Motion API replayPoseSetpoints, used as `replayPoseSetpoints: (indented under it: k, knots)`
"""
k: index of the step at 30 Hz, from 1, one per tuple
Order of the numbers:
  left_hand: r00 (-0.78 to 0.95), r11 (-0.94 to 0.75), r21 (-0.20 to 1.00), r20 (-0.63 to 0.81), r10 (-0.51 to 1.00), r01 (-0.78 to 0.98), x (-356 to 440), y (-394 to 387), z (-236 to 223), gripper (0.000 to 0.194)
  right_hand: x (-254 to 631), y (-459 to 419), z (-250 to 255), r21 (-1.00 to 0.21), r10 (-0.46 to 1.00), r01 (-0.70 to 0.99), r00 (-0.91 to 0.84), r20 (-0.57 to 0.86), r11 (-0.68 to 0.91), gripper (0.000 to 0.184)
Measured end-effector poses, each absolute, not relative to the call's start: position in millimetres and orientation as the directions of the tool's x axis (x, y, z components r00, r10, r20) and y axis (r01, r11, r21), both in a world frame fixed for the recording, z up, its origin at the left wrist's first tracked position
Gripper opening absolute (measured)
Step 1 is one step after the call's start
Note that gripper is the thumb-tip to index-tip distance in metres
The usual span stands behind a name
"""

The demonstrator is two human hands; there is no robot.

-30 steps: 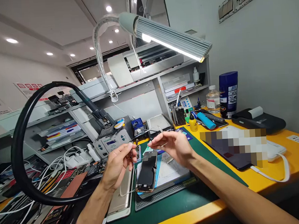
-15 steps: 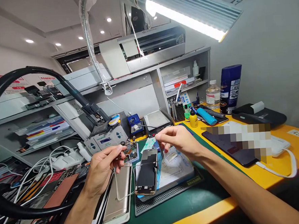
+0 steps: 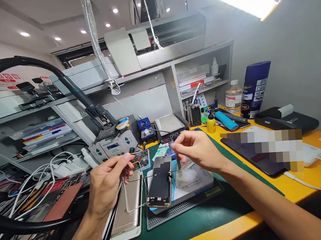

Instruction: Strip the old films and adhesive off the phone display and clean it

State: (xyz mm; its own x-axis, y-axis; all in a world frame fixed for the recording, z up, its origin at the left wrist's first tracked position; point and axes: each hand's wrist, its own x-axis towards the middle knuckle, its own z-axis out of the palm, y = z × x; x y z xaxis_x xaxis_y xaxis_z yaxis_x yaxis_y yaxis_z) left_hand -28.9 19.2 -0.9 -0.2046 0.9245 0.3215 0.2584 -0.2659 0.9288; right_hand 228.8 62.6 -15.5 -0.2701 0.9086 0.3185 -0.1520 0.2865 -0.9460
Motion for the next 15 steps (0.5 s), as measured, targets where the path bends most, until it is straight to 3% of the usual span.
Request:
replayPoseSetpoints:
  k: [7,15]
  knots:
    - [-0.301,-0.349,0.813,0.517,0.801,0.467,-18,14,-9,0.015,222,56,-15,-0.928,0.917,0.010,-0.155,0.366,0.372,0.021]
    - [-0.264,-0.303,0.914,0.373,0.889,0.270,-15,7,4,0.020,230,58,-12,-0.983,0.910,-0.146,-0.381,0.162,0.113,0.025]
